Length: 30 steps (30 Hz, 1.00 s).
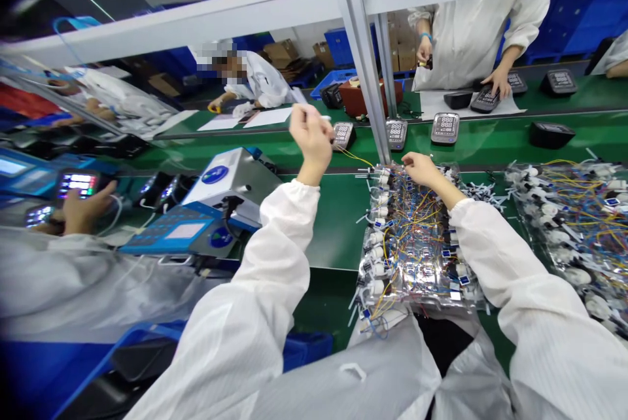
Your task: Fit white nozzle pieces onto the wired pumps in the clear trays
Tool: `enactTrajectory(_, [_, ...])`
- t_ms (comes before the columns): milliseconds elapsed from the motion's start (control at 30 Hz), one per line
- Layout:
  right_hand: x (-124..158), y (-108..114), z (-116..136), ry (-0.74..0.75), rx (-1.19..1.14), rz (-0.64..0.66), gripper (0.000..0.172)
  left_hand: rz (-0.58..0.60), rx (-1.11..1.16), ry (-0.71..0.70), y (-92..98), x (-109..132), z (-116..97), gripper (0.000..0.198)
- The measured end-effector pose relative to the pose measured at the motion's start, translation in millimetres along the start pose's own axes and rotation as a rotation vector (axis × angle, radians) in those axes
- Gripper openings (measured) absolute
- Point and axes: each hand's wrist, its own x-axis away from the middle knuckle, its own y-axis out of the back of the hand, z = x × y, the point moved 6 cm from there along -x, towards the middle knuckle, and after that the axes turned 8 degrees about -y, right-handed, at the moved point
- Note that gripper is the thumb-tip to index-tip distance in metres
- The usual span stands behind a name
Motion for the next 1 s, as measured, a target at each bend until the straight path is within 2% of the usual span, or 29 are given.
enactTrajectory(133, [1, 12, -4, -0.022, -0.006, -0.050, 0.035, -0.363, -0.011, -0.154, 48.9, -57, -15, 0.029])
enactTrajectory(200, [0, 13, -2, -0.027, 0.039, -0.032, 0.034, -0.436, -0.014, -0.226, 64.3, -82, -22, 0.030])
enactTrajectory(300, [-1, 10, 3, -0.001, 0.169, -0.020, 0.031, -0.414, -0.108, -0.307, 75.3, -101, -28, 0.030])
enactTrajectory(400, [-2, 10, 15, 0.092, 0.215, -0.137, 0.030, -0.323, -0.175, -0.349, 76.8, -99, -28, 0.030])
enactTrajectory(500, [-1, 11, 28, 0.189, 0.144, -0.234, 0.036, -0.266, -0.133, -0.339, 78.0, -94, -24, 0.029])
enactTrajectory(600, [-3, 10, 41, 0.229, 0.015, -0.237, 0.041, -0.304, -0.071, -0.273, 83.9, -92, -23, 0.027])
enactTrajectory(700, [-5, 5, 55, 0.202, -0.147, -0.193, 0.040, -0.328, 0.009, -0.236, 85.8, -91, -30, 0.028])
enactTrajectory(800, [-4, -15, 73, 0.244, -0.231, -0.068, 0.035, -0.336, 0.114, -0.240, 83.1, -84, -45, 0.029])
enactTrajectory(900, [-1, -46, 83, 0.301, -0.097, 0.067, 0.036, -0.287, 0.166, -0.105, 76.8, -78, -53, 0.032])
enactTrajectory(1000, [2, -72, 80, 0.303, 0.090, 0.095, 0.032, -0.172, 0.177, 0.056, 70.4, -76, -51, 0.043])
